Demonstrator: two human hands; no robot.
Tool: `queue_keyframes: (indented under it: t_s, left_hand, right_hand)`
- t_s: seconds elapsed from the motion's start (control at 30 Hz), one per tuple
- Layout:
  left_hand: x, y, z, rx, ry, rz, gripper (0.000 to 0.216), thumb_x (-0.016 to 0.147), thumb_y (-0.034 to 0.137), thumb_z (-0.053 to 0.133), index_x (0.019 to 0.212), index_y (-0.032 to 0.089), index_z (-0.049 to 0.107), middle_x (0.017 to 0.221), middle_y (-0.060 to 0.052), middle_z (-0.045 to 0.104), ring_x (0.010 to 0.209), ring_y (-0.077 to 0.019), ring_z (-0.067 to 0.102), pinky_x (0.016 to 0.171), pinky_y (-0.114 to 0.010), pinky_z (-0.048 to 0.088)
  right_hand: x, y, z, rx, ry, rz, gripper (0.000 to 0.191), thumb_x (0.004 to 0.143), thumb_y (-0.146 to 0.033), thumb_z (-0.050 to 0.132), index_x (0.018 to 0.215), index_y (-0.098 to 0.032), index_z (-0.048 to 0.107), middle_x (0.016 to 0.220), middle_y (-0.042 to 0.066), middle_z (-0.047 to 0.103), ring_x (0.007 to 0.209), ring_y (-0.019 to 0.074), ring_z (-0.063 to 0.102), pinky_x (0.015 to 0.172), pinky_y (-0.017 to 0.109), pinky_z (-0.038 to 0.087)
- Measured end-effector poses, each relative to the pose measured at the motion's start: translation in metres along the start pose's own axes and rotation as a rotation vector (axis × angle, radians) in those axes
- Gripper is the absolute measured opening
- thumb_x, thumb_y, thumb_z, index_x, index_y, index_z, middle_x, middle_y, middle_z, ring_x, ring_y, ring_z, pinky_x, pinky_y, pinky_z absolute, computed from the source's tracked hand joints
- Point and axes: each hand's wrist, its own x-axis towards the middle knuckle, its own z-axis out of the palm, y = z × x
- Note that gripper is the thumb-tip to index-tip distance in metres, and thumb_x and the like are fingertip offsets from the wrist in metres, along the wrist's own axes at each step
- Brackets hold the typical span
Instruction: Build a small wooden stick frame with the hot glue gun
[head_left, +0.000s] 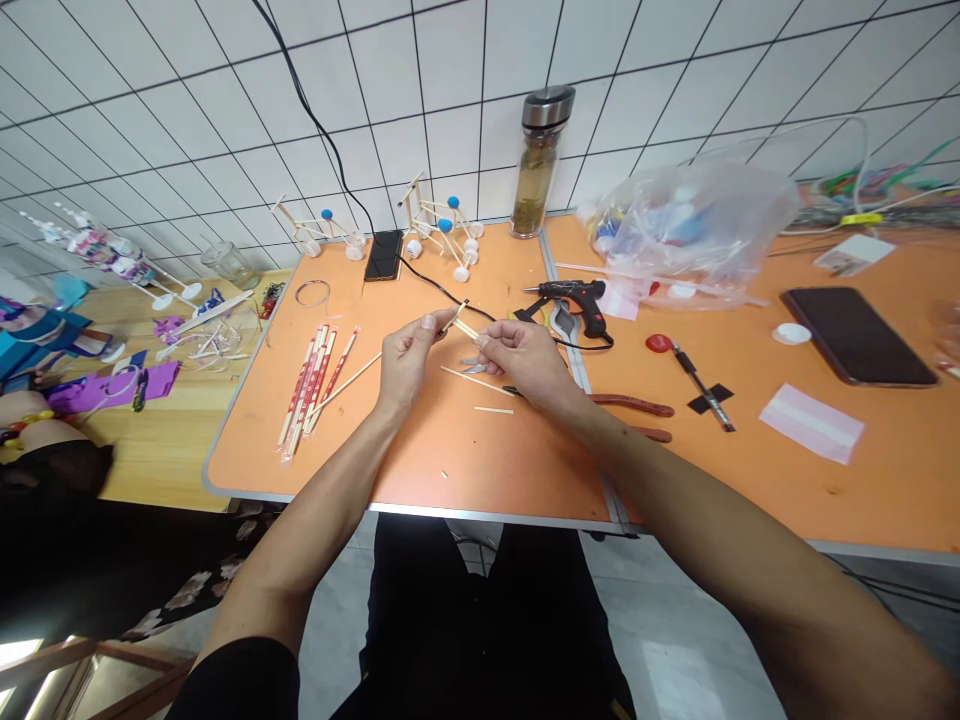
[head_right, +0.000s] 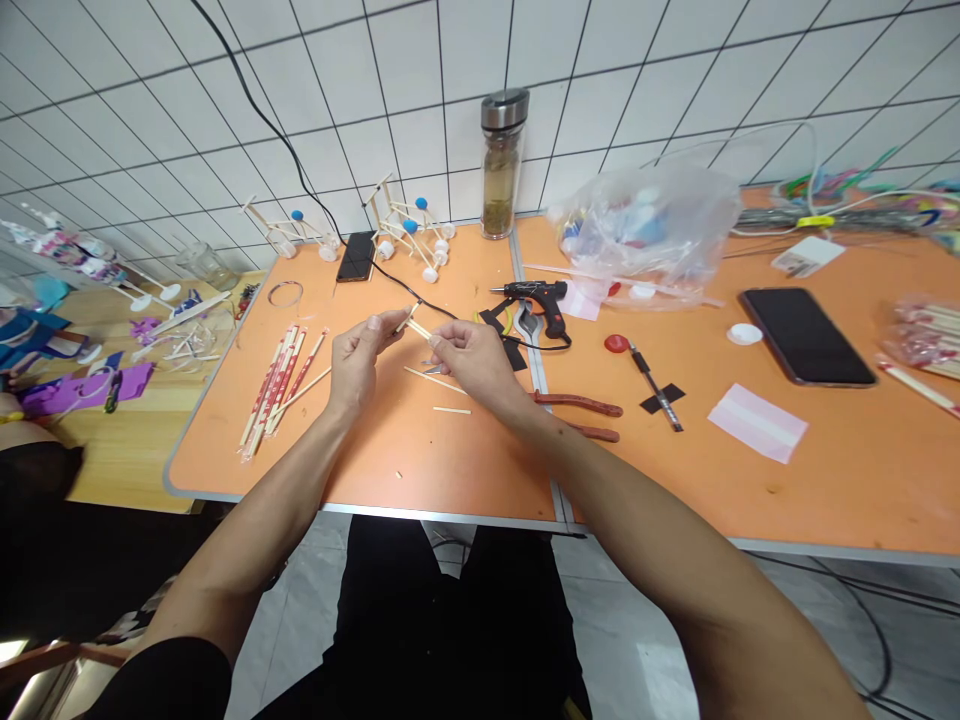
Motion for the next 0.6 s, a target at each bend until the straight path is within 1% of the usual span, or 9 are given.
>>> queue_keyframes:
  t_s: [0.17, 0.4, 0.6]
  left_hand:
    - [0.0004, -0.0003, 0.0000, 0.002, 0.003, 0.017, 0.053, 0.101, 0.071, 0.071, 0.116, 0.025, 0.092, 0.129, -0.011, 0.086, 0.128, -0.0317, 0.080, 0.112, -0.047, 0.061]
    - [0.0007, 0.0000, -0.0005, 0.024, 0.028, 0.024, 0.053, 0.101, 0.071, 0.070, 0.115, 0.024, 0.092, 0.130, -0.011, 0.086, 0.129, -0.0321, 0.079, 0.113, -0.048, 0.061]
    - [0.0005, 0.0002, -0.0009, 0.029, 0.042, 0.040, 0.048, 0.105, 0.067, 0.069, 0.115, 0.025, 0.092, 0.129, -0.010, 0.086, 0.125, -0.0306, 0.081, 0.109, -0.046, 0.062]
  right_hand:
    - [0.0003, -0.0005, 0.0004, 0.002, 0.002, 0.007, 0.026, 0.085, -0.042, 0.082, 0.079, -0.020, 0.069, 0.071, 0.002, 0.072, 0.059, 0.0117, 0.060, 0.061, 0.026, 0.051]
    - [-0.0015, -0.0051, 0.0026, 0.001, 0.002, 0.027, 0.021, 0.088, -0.038, 0.079, 0.083, -0.019, 0.071, 0.071, 0.001, 0.071, 0.060, 0.0116, 0.061, 0.062, 0.025, 0.052]
    - [-0.0027, -0.0054, 0.0039, 0.007, 0.003, 0.022, 0.022, 0.087, -0.039, 0.079, 0.084, -0.020, 0.070, 0.073, 0.001, 0.071, 0.062, 0.0118, 0.062, 0.062, 0.025, 0.052]
